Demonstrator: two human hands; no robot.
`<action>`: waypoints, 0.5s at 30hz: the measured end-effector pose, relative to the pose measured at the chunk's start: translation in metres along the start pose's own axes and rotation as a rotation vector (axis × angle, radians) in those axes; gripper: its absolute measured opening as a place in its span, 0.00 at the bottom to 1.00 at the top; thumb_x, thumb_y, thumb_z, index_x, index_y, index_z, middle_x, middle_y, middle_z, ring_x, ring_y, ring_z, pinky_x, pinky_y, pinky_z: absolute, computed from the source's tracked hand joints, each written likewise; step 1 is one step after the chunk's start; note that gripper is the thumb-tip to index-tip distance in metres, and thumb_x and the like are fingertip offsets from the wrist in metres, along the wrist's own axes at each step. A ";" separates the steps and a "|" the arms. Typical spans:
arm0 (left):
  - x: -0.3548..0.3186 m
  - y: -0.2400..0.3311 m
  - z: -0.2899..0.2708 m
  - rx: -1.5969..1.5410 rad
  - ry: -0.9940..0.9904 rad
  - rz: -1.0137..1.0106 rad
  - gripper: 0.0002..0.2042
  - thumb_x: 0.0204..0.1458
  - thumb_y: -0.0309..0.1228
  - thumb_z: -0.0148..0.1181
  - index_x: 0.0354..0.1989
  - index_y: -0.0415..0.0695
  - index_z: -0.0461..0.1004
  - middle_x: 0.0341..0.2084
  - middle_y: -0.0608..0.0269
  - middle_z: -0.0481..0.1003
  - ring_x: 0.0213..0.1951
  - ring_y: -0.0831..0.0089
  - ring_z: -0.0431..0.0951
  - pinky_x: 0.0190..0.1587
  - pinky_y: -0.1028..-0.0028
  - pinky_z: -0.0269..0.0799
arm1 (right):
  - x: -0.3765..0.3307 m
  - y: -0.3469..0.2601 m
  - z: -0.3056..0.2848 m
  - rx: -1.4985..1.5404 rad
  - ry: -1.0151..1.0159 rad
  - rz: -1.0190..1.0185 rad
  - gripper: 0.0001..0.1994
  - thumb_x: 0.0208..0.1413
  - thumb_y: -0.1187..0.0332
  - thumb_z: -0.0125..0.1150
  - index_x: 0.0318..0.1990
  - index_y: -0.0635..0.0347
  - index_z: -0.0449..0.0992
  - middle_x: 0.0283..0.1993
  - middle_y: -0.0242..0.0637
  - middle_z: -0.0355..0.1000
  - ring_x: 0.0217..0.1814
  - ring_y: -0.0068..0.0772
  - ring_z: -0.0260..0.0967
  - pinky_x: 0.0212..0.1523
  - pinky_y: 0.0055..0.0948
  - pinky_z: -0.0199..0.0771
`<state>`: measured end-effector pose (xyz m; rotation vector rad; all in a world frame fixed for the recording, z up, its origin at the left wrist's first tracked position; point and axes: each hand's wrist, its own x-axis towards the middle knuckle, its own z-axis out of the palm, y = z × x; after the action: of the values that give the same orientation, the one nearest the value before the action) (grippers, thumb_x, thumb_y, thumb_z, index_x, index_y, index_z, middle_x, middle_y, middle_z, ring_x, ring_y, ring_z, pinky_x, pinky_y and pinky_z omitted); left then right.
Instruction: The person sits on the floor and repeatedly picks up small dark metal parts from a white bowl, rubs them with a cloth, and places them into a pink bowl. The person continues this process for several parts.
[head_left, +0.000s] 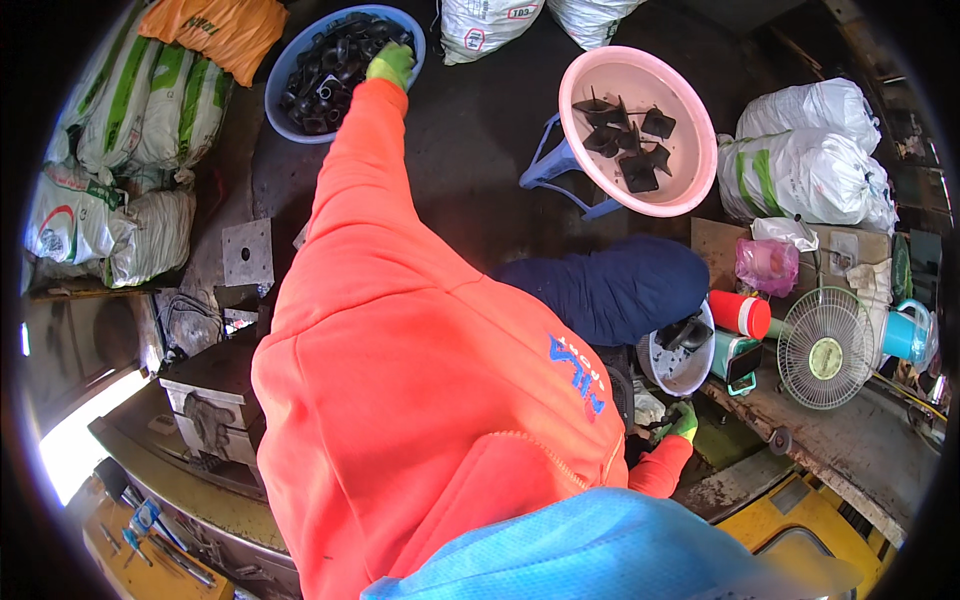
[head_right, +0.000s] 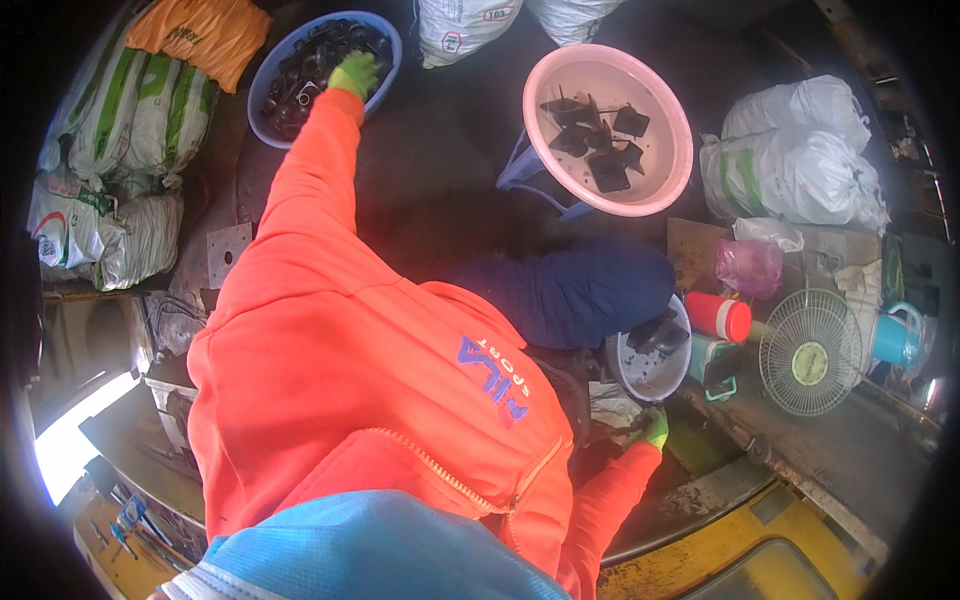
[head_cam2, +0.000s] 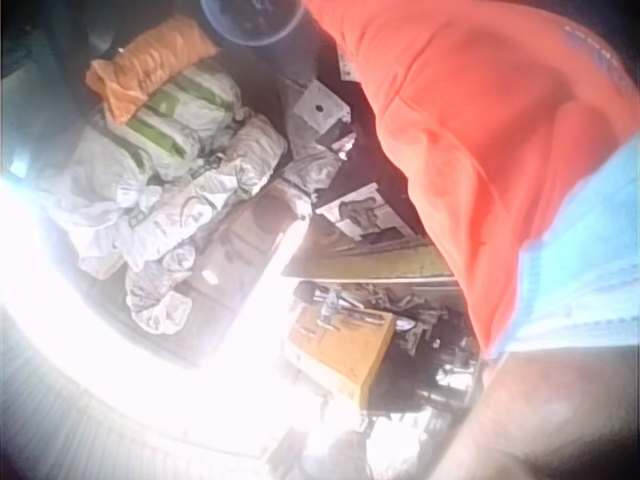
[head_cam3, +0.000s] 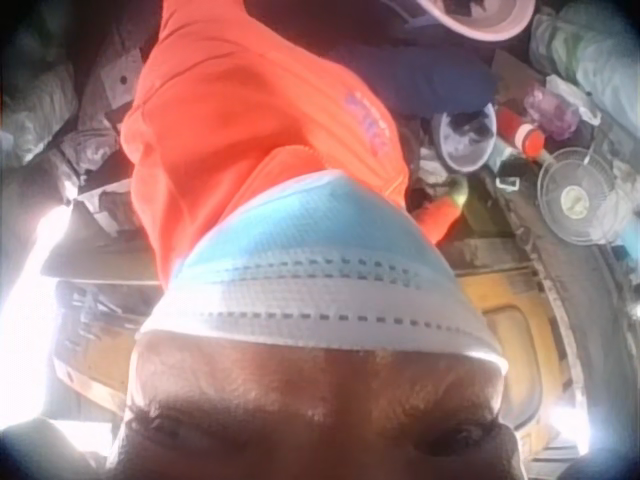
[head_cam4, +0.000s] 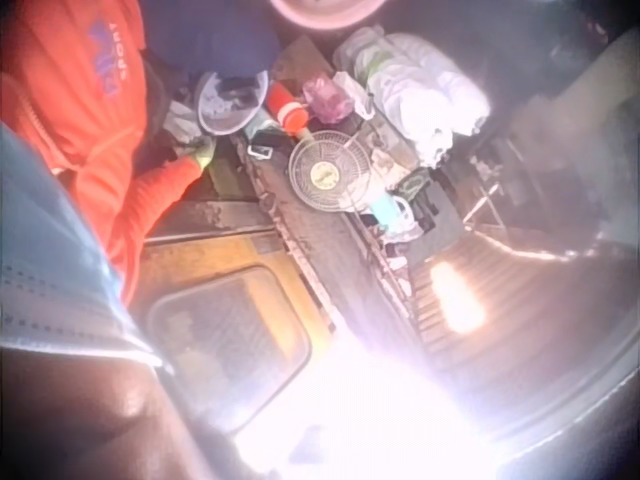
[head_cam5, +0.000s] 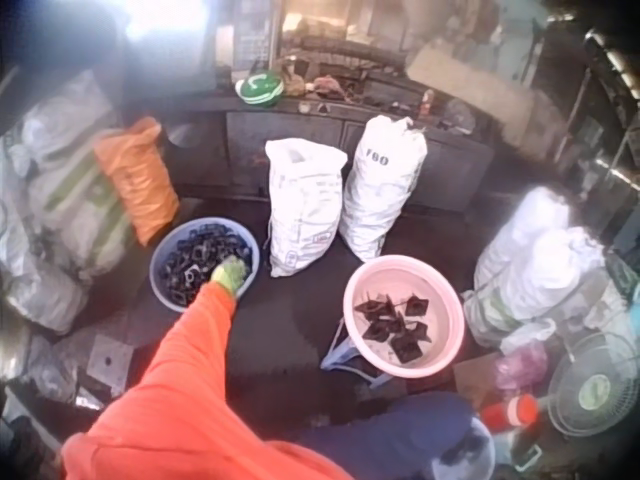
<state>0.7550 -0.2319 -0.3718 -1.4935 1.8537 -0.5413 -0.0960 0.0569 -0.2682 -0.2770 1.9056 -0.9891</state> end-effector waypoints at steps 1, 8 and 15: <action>-0.001 0.021 -0.007 -0.034 0.015 0.053 0.11 0.53 0.35 0.56 0.43 0.61 0.80 0.47 0.80 0.74 0.55 0.72 0.68 0.55 0.66 0.64 | -0.004 -0.002 0.004 0.021 -0.003 -0.007 0.19 0.47 0.74 0.52 0.50 0.53 0.70 0.22 0.26 0.61 0.20 0.23 0.57 0.23 0.26 0.60; -0.046 0.181 -0.032 -0.580 -0.160 0.178 0.11 0.55 0.34 0.52 0.35 0.53 0.83 0.41 0.67 0.80 0.48 0.66 0.77 0.47 0.66 0.76 | -0.027 -0.018 0.007 -0.023 -0.011 -0.145 0.15 0.50 0.71 0.54 0.47 0.58 0.70 0.26 0.30 0.68 0.23 0.26 0.64 0.25 0.24 0.67; -0.048 0.230 -0.084 -0.319 0.269 0.669 0.10 0.54 0.32 0.52 0.32 0.56 0.82 0.40 0.72 0.78 0.49 0.71 0.75 0.46 0.71 0.75 | -0.018 -0.043 -0.030 -0.268 -0.118 -0.209 0.26 0.55 0.66 0.58 0.62 0.56 0.66 0.29 0.28 0.72 0.25 0.18 0.65 0.26 0.20 0.65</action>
<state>0.5430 -0.1360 -0.4616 -0.9061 2.5777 -0.1250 -0.1200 0.0548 -0.2178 -0.6878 1.9268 -0.8298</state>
